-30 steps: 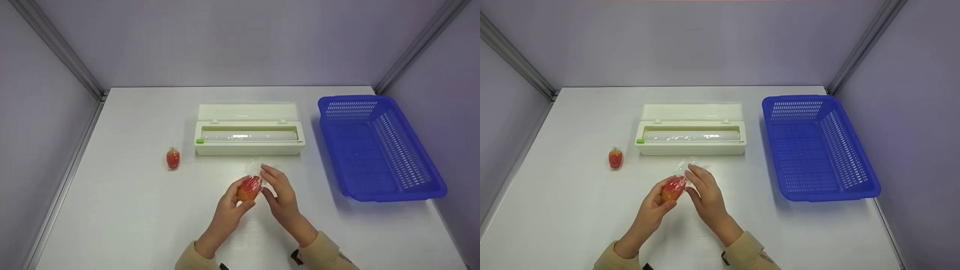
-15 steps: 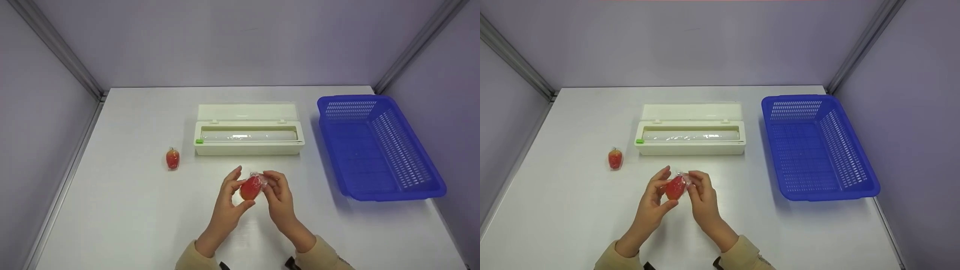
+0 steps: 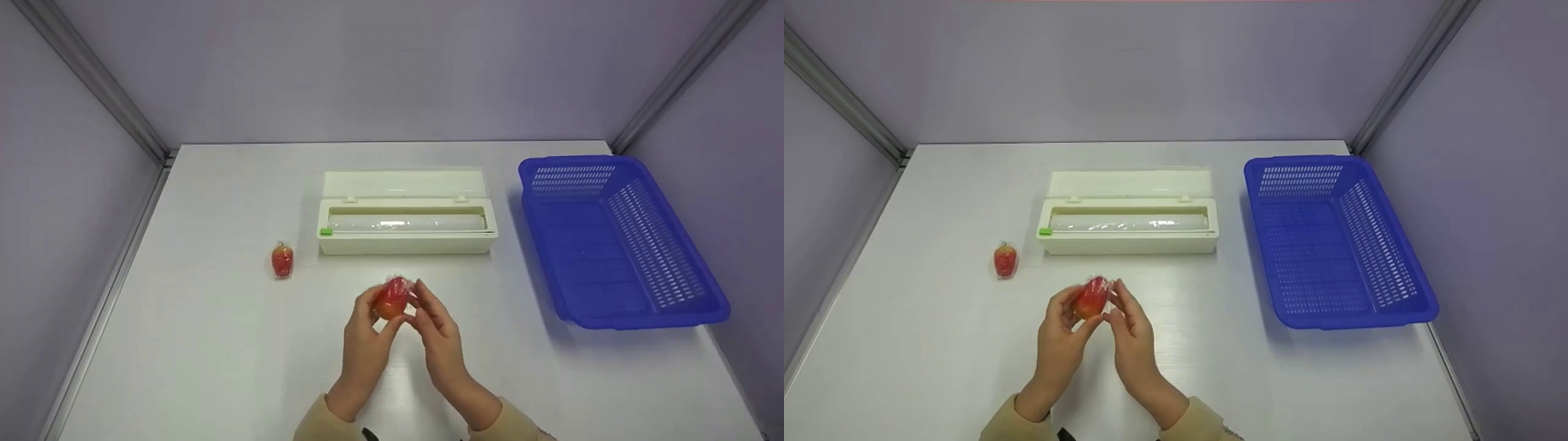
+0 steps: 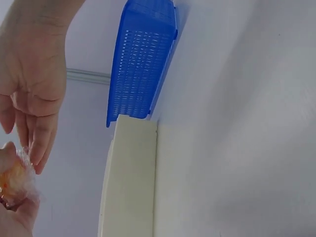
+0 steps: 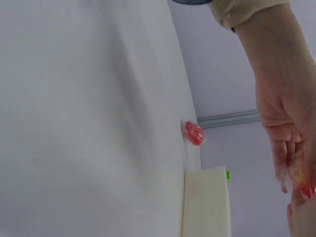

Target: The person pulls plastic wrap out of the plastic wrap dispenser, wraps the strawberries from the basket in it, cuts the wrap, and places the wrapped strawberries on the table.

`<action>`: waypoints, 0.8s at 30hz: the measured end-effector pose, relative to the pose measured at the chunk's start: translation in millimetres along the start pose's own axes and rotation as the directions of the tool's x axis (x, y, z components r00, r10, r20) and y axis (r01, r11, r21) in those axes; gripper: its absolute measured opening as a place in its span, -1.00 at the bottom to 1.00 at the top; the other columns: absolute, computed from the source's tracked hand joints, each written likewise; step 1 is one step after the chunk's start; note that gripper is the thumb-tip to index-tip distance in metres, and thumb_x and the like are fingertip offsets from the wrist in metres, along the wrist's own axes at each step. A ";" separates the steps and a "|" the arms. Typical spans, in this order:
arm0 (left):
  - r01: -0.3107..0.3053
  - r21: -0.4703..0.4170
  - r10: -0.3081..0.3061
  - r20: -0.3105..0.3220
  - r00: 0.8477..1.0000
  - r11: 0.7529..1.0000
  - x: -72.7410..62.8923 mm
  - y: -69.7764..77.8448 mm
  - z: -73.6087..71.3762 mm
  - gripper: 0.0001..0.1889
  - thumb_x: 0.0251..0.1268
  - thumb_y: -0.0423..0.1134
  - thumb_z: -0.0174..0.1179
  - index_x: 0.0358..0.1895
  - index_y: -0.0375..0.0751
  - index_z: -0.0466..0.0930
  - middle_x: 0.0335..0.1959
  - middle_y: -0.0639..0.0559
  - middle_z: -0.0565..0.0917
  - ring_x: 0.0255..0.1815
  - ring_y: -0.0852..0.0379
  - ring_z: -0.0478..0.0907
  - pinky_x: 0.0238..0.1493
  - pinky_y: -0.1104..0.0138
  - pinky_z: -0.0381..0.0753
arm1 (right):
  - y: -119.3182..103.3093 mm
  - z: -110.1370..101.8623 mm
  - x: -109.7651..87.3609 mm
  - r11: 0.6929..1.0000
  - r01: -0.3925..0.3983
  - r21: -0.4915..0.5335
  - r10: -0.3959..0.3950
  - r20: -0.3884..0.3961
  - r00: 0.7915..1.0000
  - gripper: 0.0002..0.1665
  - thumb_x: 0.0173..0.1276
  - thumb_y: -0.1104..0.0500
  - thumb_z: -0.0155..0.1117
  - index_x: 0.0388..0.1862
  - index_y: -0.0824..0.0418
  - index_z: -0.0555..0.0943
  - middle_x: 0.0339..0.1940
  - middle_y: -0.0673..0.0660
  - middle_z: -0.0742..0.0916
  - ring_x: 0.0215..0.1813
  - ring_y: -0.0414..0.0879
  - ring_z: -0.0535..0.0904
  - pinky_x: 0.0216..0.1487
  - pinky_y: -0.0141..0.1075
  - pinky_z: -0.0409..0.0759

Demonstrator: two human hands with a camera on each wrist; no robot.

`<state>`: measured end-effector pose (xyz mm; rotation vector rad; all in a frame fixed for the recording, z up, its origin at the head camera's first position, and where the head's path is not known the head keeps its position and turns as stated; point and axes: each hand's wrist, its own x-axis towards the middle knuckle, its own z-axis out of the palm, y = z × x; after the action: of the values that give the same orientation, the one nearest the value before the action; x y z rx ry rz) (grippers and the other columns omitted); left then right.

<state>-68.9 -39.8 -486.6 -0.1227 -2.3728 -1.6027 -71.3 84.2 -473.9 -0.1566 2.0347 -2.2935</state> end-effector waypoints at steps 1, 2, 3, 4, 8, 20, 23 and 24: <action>0.009 0.015 -0.009 -0.014 1.000 1.000 0.0 -0.9 -0.2 -0.33 0.05 -0.26 0.31 0.27 -0.25 0.27 0.15 -0.10 0.51 0.14 0.03 0.51 0.02 0.27 0.59 | 0.8 2.1 -1.3 1.000 0.007 -0.010 -0.006 0.026 1.000 -0.43 0.46 0.23 -0.08 0.39 0.37 0.15 0.40 0.30 0.31 0.36 -0.03 0.33 0.22 -0.35 0.46; 0.017 0.022 -0.016 -0.026 1.000 1.000 -0.3 -2.1 -0.4 -0.33 0.05 -0.27 0.31 0.29 -0.25 0.27 0.15 -0.11 0.51 0.14 0.02 0.51 0.00 0.28 0.60 | 1.7 4.1 -2.3 1.000 0.008 -0.021 -0.007 0.048 0.999 -0.42 0.46 0.22 -0.08 0.40 0.35 0.14 0.42 0.28 0.29 0.40 0.01 0.27 0.26 -0.33 0.42; 0.020 0.029 -0.019 -0.031 0.999 0.999 -0.9 -3.5 -1.0 -0.32 0.05 -0.28 0.30 0.30 -0.25 0.28 0.14 -0.12 0.51 0.13 0.01 0.52 -0.04 0.30 0.62 | 2.8 6.0 -2.7 1.000 0.009 -0.027 -0.007 0.067 0.998 -0.41 0.45 0.21 -0.08 0.40 0.34 0.14 0.43 0.27 0.27 0.43 0.05 0.21 0.30 -0.29 0.38; 0.020 0.032 -0.019 -0.027 0.999 0.999 -2.0 -5.2 -1.9 -0.33 0.06 -0.29 0.29 0.30 -0.27 0.27 0.15 -0.14 0.51 0.12 -0.01 0.52 -0.06 0.31 0.62 | 3.9 7.8 -2.8 0.999 0.005 -0.035 -0.002 0.081 0.997 -0.41 0.45 0.19 -0.07 0.40 0.33 0.14 0.43 0.26 0.27 0.45 0.08 0.18 0.33 -0.25 0.33; 0.040 0.036 -0.041 0.044 0.998 0.999 -9.4 -15.4 -10.9 -0.41 0.20 -0.36 0.15 0.32 -0.38 0.23 0.21 -0.23 0.44 0.19 -0.11 0.46 0.02 0.26 0.58 | 12.0 15.7 1.5 0.997 -0.070 0.010 0.068 0.127 0.990 -0.40 0.45 0.18 -0.07 0.40 0.35 0.13 0.43 0.28 0.26 0.46 0.14 0.12 0.40 -0.12 0.18; 0.381 -0.002 -0.378 -0.121 0.918 0.925 -25.2 -65.9 -54.1 -0.49 0.30 -0.36 0.03 0.33 -0.24 0.26 0.20 -0.16 0.41 0.25 -0.07 0.39 0.18 0.20 0.43 | 44.0 75.2 22.9 0.969 -0.249 0.006 0.237 0.284 0.929 -0.43 0.41 0.18 -0.02 0.36 0.32 0.22 0.33 0.28 0.38 0.33 0.11 0.33 0.35 -0.11 0.33; 0.416 -0.002 -0.409 -0.185 0.893 0.909 -20.4 -76.5 -64.1 -0.49 0.26 -0.46 0.05 0.31 -0.22 0.29 0.12 -0.16 0.38 0.20 -0.05 0.39 0.16 0.20 0.45 | 50.8 96.5 32.4 0.966 -0.244 -0.081 0.257 0.271 0.928 -0.43 0.38 0.19 -0.02 0.35 0.28 0.25 0.26 0.23 0.40 0.31 0.09 0.33 0.31 -0.12 0.38; 0.427 0.000 -0.418 -0.200 0.886 0.904 -17.9 -79.7 -68.5 -0.49 0.25 -0.47 0.06 0.30 -0.22 0.30 0.10 -0.17 0.37 0.19 -0.06 0.40 0.16 0.20 0.45 | 53.1 103.7 36.7 0.963 -0.244 -0.111 0.265 0.270 0.926 -0.43 0.37 0.19 -0.02 0.35 0.26 0.25 0.24 0.21 0.40 0.30 0.08 0.33 0.30 -0.13 0.39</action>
<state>-57.3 -131.9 -539.0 0.5777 -2.3852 -1.6419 -95.6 -28.8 -513.4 -0.1985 1.8741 -1.9176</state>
